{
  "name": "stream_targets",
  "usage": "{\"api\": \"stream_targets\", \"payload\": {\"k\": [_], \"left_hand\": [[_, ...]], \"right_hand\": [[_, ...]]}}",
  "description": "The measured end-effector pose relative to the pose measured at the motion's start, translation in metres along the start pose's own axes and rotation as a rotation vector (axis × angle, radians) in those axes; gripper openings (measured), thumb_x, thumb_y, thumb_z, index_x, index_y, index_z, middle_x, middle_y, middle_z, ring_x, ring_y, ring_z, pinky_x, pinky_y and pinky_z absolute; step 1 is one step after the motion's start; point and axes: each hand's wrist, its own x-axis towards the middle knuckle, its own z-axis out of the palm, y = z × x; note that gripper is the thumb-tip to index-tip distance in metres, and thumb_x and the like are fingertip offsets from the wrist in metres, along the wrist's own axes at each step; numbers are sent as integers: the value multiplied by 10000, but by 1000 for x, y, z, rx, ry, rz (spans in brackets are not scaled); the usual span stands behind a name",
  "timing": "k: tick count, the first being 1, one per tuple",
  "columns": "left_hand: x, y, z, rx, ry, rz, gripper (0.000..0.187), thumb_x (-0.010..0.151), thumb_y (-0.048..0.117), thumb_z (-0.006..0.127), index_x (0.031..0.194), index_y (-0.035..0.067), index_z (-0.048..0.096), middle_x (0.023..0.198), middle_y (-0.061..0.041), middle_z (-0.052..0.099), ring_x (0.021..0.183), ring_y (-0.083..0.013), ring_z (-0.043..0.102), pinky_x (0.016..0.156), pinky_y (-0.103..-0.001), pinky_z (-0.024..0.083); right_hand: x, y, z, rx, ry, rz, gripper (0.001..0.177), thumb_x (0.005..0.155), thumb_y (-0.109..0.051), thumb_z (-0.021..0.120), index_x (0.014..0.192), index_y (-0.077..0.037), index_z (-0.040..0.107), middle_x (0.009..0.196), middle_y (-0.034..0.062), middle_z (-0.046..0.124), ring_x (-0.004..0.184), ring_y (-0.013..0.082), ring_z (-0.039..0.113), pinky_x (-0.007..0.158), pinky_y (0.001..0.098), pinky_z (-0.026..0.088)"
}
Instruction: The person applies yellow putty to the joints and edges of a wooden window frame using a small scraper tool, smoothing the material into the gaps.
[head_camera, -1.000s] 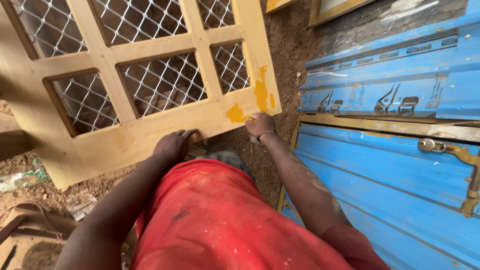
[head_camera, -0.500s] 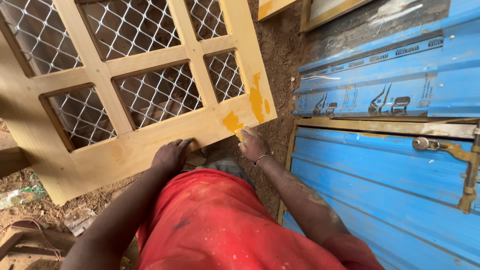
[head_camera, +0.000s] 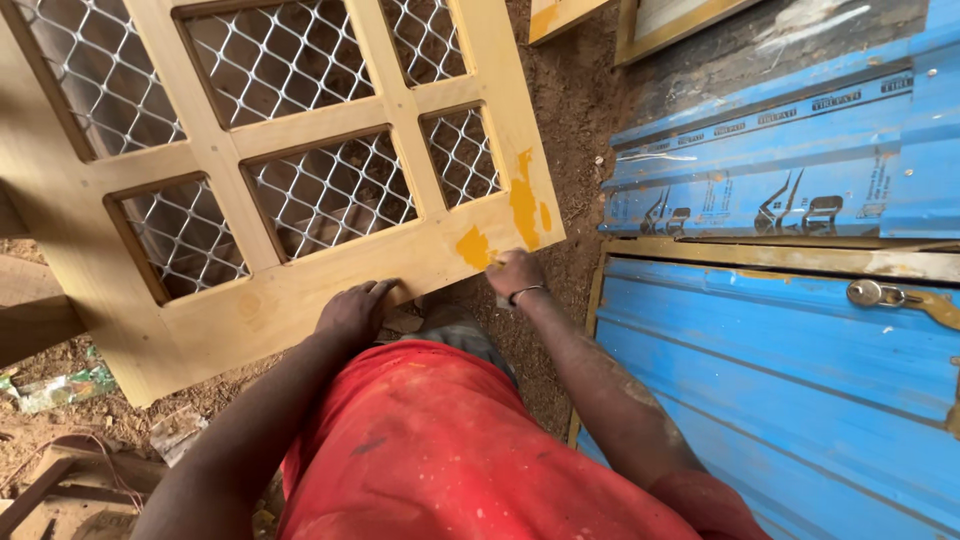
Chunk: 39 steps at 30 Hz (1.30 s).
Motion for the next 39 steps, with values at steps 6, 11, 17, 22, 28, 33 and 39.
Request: {"api": "stream_targets", "payload": {"k": [6,11,17,22,28,33,39], "left_hand": [[-2,3,-11,-8,-85,-56,559,961,195,512,1508,282,437,1385,-80,615,1239,-308,612,1036,-440,501],[-10,13,-12,-31,-40,-73,545,961,222,527,1496,278,440,1378,-93,603,1239,-323,596,1039,-452,480],[-9,20,-17,-8,-77,-117,499,1008,233,478,1505,273,444,1354,-90,621,1222,-308,618,1053,-445,484],[-8,17,-16,-25,17,-59,450,1006,273,489,1456,253,485,1333,-91,635,1214,-313,615,1036,-443,482],[-9,9,-4,-50,60,-33,470,991,226,506,1461,240,505,1314,-107,654,1217,-310,624,1050,-444,481],[-3,6,-1,-42,42,-19,555,898,206,569,1449,220,501,1287,-119,652,1194,-324,615,1015,-457,476],[11,-8,18,-62,-106,-55,319,902,313,642,1202,217,695,1151,-128,737,1074,-326,699,972,-459,537]], "right_hand": [[-29,-26,4,-70,-190,-118,367,819,-358,667,1043,-94,791,1085,205,751,1030,370,702,931,460,560],[-25,-4,0,-44,247,-597,510,812,-244,708,1250,14,676,1283,237,654,1182,398,650,1032,443,529],[-27,-18,-14,-95,-35,-325,407,773,-236,687,1135,-50,714,1194,208,683,1043,403,664,878,485,548],[10,-1,-19,-47,61,-269,295,777,-309,653,939,-91,769,985,218,727,942,394,694,849,490,564],[37,-6,36,-20,-124,25,357,824,-383,613,884,-82,796,917,206,749,857,396,716,825,492,570],[28,-28,49,187,-310,76,389,816,-418,704,884,-46,795,797,188,712,678,312,655,600,404,526],[11,10,39,772,-431,196,401,866,-408,678,1078,-80,769,801,44,692,511,124,610,398,269,456]]}}
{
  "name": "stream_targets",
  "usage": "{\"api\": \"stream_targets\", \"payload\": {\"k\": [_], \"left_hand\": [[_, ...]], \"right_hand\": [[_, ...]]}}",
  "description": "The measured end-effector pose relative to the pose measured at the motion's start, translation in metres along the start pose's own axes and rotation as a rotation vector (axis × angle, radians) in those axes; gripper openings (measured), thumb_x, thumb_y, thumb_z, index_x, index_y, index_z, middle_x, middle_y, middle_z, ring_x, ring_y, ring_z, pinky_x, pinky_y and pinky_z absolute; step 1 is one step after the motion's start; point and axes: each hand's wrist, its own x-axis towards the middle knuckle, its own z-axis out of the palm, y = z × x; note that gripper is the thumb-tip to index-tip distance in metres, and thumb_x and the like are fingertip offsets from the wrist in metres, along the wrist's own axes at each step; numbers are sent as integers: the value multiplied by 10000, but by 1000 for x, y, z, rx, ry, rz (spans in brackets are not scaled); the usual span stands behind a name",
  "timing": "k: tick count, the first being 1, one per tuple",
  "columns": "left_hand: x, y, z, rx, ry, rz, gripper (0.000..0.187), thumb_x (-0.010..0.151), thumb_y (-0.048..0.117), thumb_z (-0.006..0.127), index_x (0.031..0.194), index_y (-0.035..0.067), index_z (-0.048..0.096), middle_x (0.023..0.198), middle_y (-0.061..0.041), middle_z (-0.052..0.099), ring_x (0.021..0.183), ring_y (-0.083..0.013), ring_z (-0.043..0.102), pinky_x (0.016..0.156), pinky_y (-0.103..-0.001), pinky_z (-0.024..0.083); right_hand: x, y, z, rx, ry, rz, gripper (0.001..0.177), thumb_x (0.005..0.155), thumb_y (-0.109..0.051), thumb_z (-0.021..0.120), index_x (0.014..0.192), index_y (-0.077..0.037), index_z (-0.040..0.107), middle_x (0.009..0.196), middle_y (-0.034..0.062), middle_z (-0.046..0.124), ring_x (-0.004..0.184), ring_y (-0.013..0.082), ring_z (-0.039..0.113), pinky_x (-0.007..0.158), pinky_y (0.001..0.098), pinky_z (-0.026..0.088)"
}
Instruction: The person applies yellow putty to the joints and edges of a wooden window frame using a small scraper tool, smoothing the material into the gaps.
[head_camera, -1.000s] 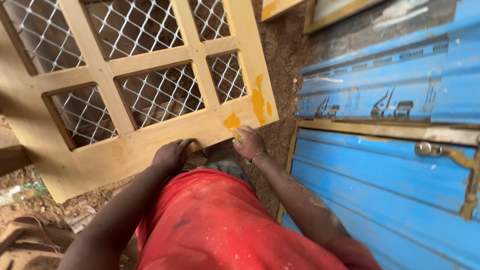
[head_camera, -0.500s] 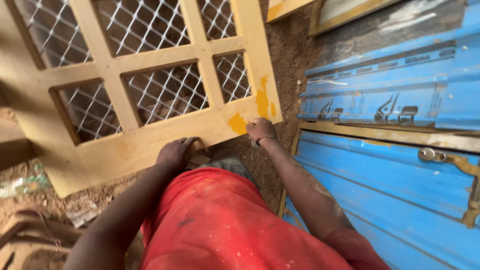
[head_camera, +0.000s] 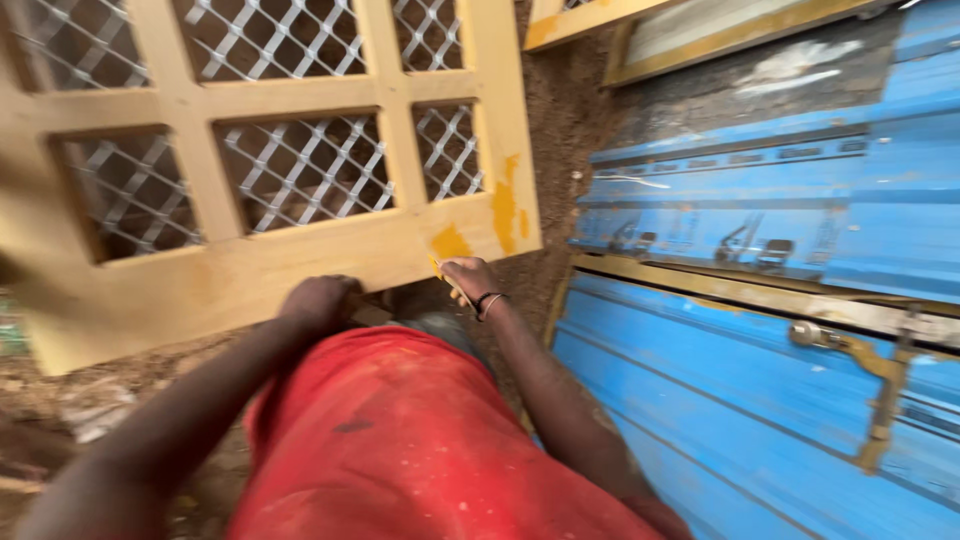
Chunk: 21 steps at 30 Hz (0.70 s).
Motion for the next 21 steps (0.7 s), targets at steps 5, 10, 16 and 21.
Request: {"api": "stream_targets", "payload": {"k": [5,10,16,21], "left_hand": [[9,4,8,-38,77,-33,235,878,273,660,1085,188,734,1093,-118,761,1037,-333,713,929,-461,557],[27,33,16,-74,227,23,203,905,275,649,1070,179,718,1049,-98,782,992,-317,733,897,-459,578],[66,102,37,-126,204,23,449,934,367,644,1349,200,616,1342,-77,656,1208,-283,638,1028,-408,513],[77,151,52,339,338,161,892,868,536,619,1592,169,249,1676,-21,236,1535,-216,224,1227,-457,217]], "right_hand": [[18,36,-56,234,65,-65,420,905,-378,687,1199,-80,727,876,56,707,497,109,589,374,246,431],[36,38,-91,291,192,-143,432,898,-320,709,1209,-21,738,902,72,724,509,122,607,382,248,451],[58,13,-122,376,166,-289,415,907,-317,698,1222,-47,726,960,31,742,550,95,612,406,235,472],[63,-5,-148,304,38,-354,425,929,-310,687,1260,-46,727,952,29,731,559,84,608,424,225,470]]}}
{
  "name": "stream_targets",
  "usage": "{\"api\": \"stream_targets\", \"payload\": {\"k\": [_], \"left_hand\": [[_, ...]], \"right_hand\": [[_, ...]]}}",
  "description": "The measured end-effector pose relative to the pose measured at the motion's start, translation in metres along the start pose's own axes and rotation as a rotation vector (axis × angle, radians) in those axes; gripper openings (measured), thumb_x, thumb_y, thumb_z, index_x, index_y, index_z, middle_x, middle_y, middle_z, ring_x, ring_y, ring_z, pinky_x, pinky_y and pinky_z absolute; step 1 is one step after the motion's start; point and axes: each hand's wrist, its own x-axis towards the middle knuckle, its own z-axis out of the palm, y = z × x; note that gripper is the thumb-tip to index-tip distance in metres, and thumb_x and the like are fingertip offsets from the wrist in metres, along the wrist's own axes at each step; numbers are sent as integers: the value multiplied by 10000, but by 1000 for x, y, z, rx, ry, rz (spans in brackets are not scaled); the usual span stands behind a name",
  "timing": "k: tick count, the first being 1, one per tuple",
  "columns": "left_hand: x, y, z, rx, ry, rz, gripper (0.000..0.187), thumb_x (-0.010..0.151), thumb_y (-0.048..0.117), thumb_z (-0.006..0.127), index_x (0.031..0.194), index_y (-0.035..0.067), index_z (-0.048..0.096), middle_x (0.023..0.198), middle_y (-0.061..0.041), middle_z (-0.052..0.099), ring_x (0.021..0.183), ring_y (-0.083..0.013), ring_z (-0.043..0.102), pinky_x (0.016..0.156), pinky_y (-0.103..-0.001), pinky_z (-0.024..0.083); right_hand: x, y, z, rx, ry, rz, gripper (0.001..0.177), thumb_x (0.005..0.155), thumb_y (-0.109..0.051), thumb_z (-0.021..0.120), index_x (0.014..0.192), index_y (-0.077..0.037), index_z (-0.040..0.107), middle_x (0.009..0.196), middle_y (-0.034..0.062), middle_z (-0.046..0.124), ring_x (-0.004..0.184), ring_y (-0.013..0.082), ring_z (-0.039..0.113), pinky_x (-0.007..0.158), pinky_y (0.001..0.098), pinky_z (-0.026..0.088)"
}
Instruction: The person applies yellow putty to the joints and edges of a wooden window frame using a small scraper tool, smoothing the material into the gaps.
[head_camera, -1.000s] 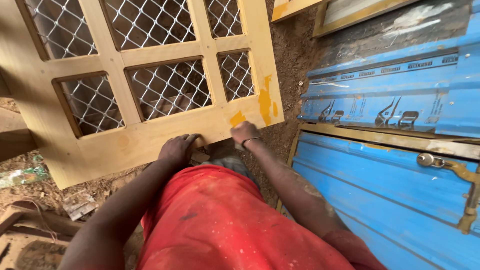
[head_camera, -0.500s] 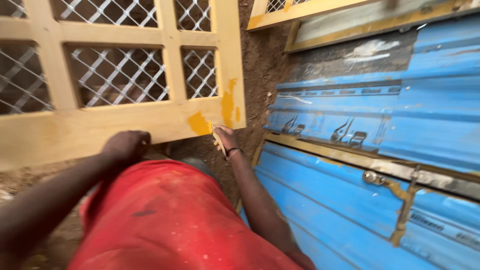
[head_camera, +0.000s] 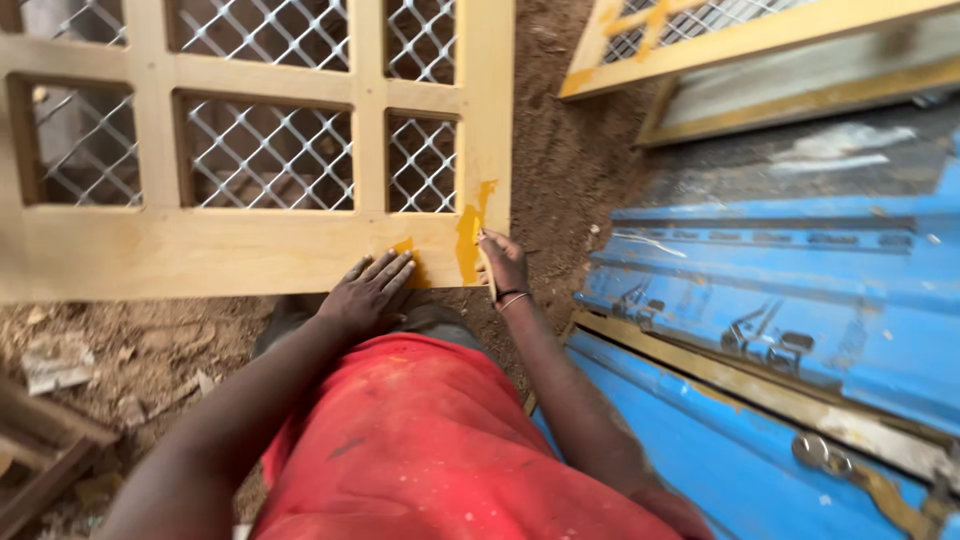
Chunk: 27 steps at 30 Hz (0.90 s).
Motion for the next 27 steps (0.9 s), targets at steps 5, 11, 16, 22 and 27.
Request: {"api": "stream_targets", "payload": {"k": [5,11,16,22,27], "left_hand": [[-31,-3,1,113,-118,-235,854,890,641,548,1597,381,146,1702,58,103,1549,-191,92,1235,-480,118],[-153,-63,18,-123,-165,-1320,925,932,775,216,1630,251,-88,1719,-37,-120,1582,-260,-79,1209,-562,130],[-191,-52,34,-41,91,-1366,951,957,690,381,1649,129,48,1728,-129,32,1571,-305,71,1222,-524,172],[-55,19,43,56,92,-759,936,828,685,611,1561,171,338,1632,-82,304,1485,-283,300,1155,-553,277],[-51,15,35,-86,-23,-454,714,924,645,535,1554,360,357,1711,49,240,1560,-190,195,1243,-493,203]], "right_hand": [[18,-15,-7,-197,-159,-15,456,951,-299,682,1311,-20,712,921,63,709,567,94,607,440,236,480],[20,-31,6,-144,-428,1,513,952,-270,653,1367,28,610,1036,70,739,701,112,712,511,255,556],[25,-21,25,-52,-590,67,507,1000,-253,632,1421,27,591,943,134,711,667,152,697,525,264,564],[32,-25,42,-33,-619,71,517,999,-238,612,1445,16,556,1027,125,716,717,151,718,541,262,574],[28,-34,39,-24,-633,97,512,1017,-251,579,1456,10,541,1138,114,712,753,174,712,568,265,579]]}}
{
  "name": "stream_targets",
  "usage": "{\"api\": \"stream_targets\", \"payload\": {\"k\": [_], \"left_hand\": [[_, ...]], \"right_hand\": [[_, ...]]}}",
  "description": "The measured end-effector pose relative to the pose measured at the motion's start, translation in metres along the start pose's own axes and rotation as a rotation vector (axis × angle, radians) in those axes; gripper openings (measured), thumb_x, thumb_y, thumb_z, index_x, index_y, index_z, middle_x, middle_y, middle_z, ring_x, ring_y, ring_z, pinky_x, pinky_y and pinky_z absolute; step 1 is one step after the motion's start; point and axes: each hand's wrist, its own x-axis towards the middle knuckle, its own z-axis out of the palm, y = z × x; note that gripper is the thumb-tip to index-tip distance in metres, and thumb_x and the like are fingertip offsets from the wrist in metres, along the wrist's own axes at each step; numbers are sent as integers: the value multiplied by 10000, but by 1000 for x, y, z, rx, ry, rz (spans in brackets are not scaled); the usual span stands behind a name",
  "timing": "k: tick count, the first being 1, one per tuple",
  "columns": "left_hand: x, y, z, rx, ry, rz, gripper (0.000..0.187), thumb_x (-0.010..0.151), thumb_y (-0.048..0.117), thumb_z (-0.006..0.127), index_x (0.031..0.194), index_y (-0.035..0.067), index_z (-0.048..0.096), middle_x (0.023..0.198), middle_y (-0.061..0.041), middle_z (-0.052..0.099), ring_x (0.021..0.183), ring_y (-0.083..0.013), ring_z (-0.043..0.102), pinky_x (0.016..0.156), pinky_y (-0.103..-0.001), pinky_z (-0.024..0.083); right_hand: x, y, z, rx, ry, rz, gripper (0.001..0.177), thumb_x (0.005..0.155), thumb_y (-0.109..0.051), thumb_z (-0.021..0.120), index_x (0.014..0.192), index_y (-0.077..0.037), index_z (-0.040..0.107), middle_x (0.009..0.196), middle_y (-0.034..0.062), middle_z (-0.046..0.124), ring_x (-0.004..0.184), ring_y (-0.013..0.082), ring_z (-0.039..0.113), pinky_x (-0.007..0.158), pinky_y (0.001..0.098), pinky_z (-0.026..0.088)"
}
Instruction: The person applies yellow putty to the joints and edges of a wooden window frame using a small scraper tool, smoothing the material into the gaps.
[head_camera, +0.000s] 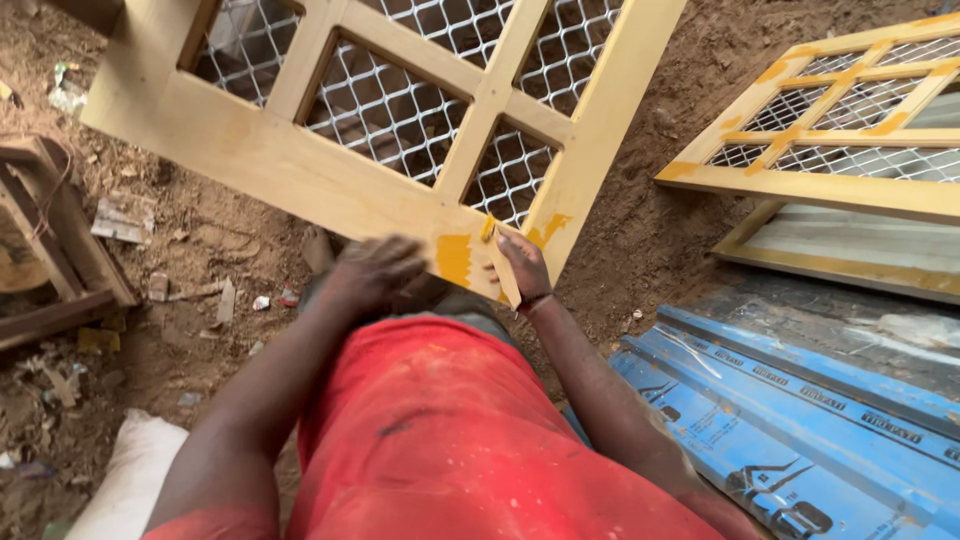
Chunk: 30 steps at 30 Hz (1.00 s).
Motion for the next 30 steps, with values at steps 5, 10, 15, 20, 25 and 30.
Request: {"api": "stream_targets", "payload": {"k": [5,10,15,20,25,30], "left_hand": [[-64,-126,3,-249,-140,-882,796,1003,705,441,1683,304,345,1756,-37,326,1589,-252,343,1302,-470,312],[-104,-190,-4,173,435,-567,723,935,389,576,1564,82,396,1588,-239,417,1387,-395,475,1056,-516,411],[-59,-154,-46,-443,63,-423,512,889,243,652,1389,166,572,1196,-188,696,1082,-377,670,918,-492,538],[-17,-145,-73,-410,0,16,273,904,255,636,1147,140,686,1137,-121,718,1036,-364,680,868,-492,544],[-1,-194,-91,-164,-162,336,212,958,279,593,1087,137,685,1093,-104,714,1054,-336,677,881,-478,544],[-7,-225,-103,-3,-256,662,445,789,425,675,1109,116,666,1182,-102,668,1173,-309,594,975,-439,487]], "right_hand": [[-23,12,5,90,-58,62,559,1049,-294,519,1512,14,469,1256,141,668,870,229,709,626,299,589],[-41,25,42,297,-129,56,599,1044,-334,475,1532,8,411,1327,176,637,1031,322,714,785,407,623],[-42,47,95,504,-48,-44,587,1060,-305,512,1535,26,411,1350,196,620,1122,355,690,905,475,608],[-49,72,151,578,153,-99,595,1027,-287,579,1523,-2,415,1327,181,616,1102,348,700,878,471,612],[-56,83,201,532,411,-140,615,1004,-317,616,1517,-23,444,1320,156,635,1062,307,705,836,430,618],[-73,96,238,553,558,-202,578,1021,-309,608,1473,22,466,1256,191,655,1044,325,726,826,440,630]]}}
